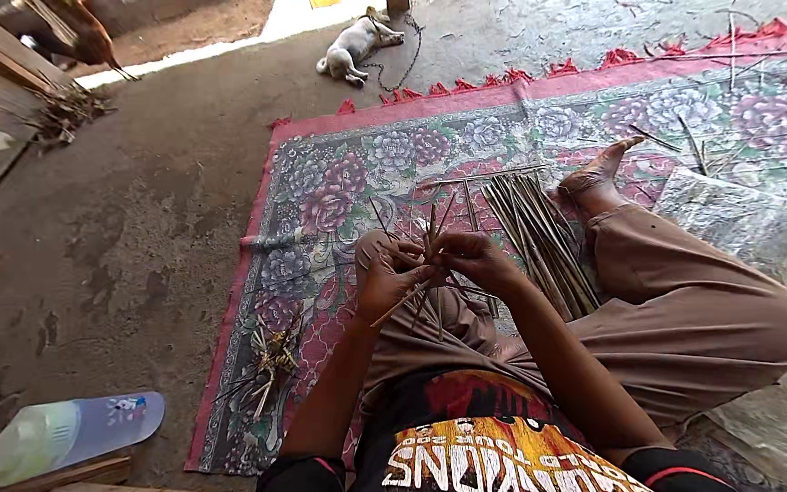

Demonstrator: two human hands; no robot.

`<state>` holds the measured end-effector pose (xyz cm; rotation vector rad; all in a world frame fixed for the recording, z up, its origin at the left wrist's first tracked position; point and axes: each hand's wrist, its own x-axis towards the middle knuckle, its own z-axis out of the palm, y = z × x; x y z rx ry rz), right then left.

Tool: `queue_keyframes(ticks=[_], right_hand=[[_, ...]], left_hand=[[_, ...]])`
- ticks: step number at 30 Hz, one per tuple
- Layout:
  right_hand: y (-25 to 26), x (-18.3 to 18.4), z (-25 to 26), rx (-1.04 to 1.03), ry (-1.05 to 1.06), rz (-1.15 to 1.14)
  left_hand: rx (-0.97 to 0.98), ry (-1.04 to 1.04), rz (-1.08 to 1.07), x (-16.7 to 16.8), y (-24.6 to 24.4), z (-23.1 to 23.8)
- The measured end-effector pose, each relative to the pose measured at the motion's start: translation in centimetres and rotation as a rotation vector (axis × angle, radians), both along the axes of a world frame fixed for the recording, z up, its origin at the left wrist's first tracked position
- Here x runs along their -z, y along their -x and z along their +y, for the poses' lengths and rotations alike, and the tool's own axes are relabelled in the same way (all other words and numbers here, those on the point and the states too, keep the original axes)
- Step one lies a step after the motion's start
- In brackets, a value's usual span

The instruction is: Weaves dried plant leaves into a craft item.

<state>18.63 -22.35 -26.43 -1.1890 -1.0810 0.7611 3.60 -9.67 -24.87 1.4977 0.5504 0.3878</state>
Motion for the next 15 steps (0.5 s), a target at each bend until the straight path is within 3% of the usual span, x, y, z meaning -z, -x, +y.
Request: queue_keyframes(ticks=[8,15], right_hand=[[3.0,3.1,2.2,0.181,0.024,0.158],[4.3,3.6,3.7,0.057,0.044,0.214]], left_hand=[[-0.032,-0.127,-0.091,3.4,1.6,0.9],[-0.046,-0.175,-0.038,3.9,3.2,2.7]])
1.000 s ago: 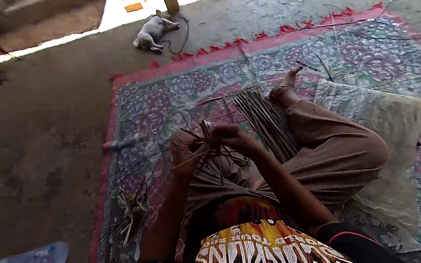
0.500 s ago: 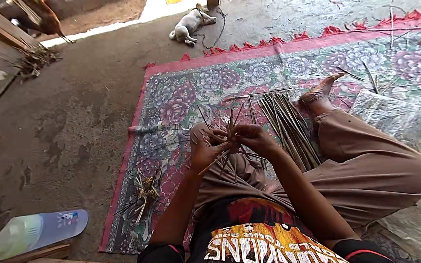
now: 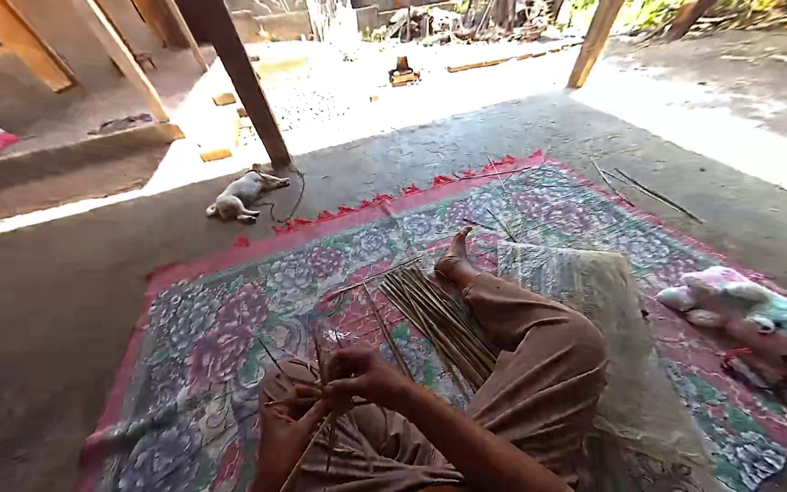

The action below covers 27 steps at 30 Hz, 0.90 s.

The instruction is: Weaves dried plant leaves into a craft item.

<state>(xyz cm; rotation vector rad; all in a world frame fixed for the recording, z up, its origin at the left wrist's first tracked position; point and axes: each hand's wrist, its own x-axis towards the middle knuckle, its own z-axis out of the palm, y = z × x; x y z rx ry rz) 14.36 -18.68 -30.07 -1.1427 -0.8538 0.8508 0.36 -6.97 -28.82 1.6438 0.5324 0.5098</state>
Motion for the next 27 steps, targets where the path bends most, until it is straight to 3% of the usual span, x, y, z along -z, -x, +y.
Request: queue_keyframes(ticks=[8,16,23,27], right_hand=[[0.5,-0.1,1.7,0.007,-0.002,0.142],[-2.6,-4.3,-2.0,-0.062,-0.03,-0.129],[-3.6,-4.4,-3.1,0.181,-0.035,-0.033],[-3.5,-4.0,-3.4,0.214,-0.117,0.085]], left_hand=[[0.111,-0.194,-0.147,0.9,0.9,2.1],[0.056,-0.045,0.052,-4.1,-2.1,-0.7],[0.078,-0.111,-0.041,-3.6,-3.0,-1.7],[0.046,0.088,-0.106,-2.7,-3.3,-2.2]])
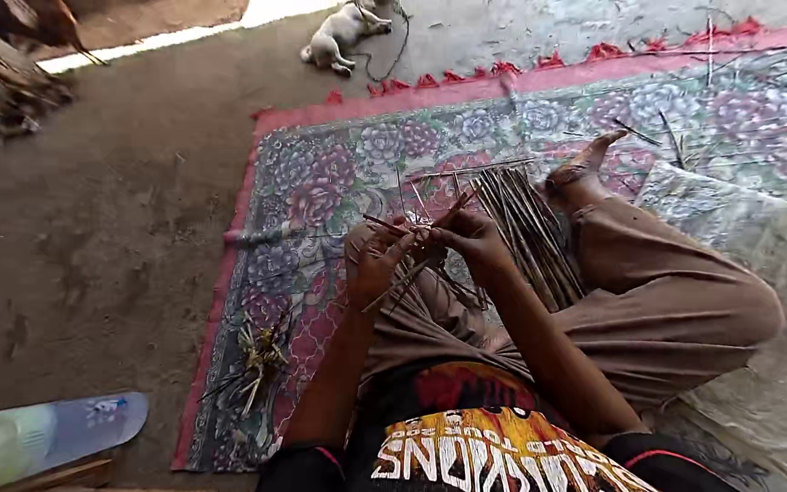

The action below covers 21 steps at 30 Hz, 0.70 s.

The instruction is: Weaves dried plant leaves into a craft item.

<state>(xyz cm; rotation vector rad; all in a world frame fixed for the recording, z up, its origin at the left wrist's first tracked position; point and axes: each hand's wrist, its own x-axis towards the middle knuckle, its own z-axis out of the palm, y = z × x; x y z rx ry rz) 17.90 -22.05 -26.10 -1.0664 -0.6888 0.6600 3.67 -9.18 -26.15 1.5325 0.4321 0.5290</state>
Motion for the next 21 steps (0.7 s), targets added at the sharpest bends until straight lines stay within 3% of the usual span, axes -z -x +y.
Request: queue_keyframes(ticks=[3,11,16,21], right_hand=[[0.0,0.2,0.0,-0.012,-0.006,0.056],[-0.3,0.9,-0.3,0.03,-0.019,0.007],[-1.2,1.2,-0.7,0.155,-0.098,-0.245],[-1.6,1.8,-0.4,0.237,-0.184,-0.323]], left_hand=[[0.013,0.163,-0.034,0.3,-0.7,-0.4],[-0.059,0.142,-0.118,-0.1,-1.2,-1.4],[-0.056,-0.03,0.109,-0.4,-0.3,-0.7],[0.049,0.114,0.246,-1.1,-1.2,-1.7]])
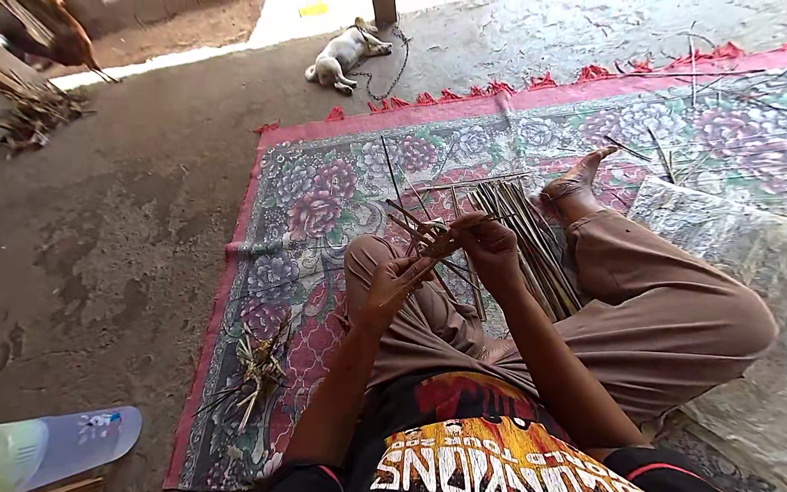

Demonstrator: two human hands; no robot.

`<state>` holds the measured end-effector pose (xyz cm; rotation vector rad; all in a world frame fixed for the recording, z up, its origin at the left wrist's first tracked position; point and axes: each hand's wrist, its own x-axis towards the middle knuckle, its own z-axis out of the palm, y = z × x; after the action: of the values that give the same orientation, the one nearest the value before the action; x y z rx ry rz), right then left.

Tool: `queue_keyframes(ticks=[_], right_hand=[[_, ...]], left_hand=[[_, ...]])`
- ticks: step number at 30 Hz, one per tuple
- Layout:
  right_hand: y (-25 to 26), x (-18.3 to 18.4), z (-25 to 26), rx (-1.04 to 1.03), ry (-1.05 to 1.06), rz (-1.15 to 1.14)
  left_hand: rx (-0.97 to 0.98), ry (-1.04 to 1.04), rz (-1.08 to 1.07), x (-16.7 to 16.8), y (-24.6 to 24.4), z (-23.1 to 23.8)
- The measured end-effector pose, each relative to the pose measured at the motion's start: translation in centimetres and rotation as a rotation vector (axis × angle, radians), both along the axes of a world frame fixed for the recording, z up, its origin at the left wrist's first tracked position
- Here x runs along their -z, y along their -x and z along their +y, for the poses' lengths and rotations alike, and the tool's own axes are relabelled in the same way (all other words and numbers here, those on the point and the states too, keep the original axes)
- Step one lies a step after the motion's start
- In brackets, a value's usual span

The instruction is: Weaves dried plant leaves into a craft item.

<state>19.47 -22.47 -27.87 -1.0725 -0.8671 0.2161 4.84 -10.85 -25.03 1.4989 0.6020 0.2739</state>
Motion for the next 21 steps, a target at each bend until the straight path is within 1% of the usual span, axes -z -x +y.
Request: queue_keyframes(ticks=[4,6,10,13,16,19,21], right_hand=[[0.3,-0.4,0.0,-0.005,-0.031,0.03],[0.2,-0.3,-0.1,-0.003,-0.015,0.059],[-0.2,-0.3,-0.5,-0.026,0.049,0.108],[-0.1,-0.4,-0.5,-0.054,0.056,0.126],[0.1,-0.3,-0.3,-0.085,0.065,0.097],[0.3,-0.4,-0.3,-0.082,0.112,0.074],[0.5,-0.6,-0.4,-0.098,0.137,0.103]], left_hand=[[-0.111,0.198,-0.049,0.2,-0.8,-0.9],[-0.138,0.244,-0.105,0.5,-1.0,-1.3],[-0.112,0.243,-0.213,1.1,-0.9,-1.3],[-0.169,0.228,-0.231,1.2,-0.8,-1.5],[-0.22,0.243,-0.26,1.4,-0.9,-1.5],[-0.217,0.249,-0.27,1.5,-0.9,-1.3],[-0.222,0.257,-0.276,1.6,-0.8,-1.2]])
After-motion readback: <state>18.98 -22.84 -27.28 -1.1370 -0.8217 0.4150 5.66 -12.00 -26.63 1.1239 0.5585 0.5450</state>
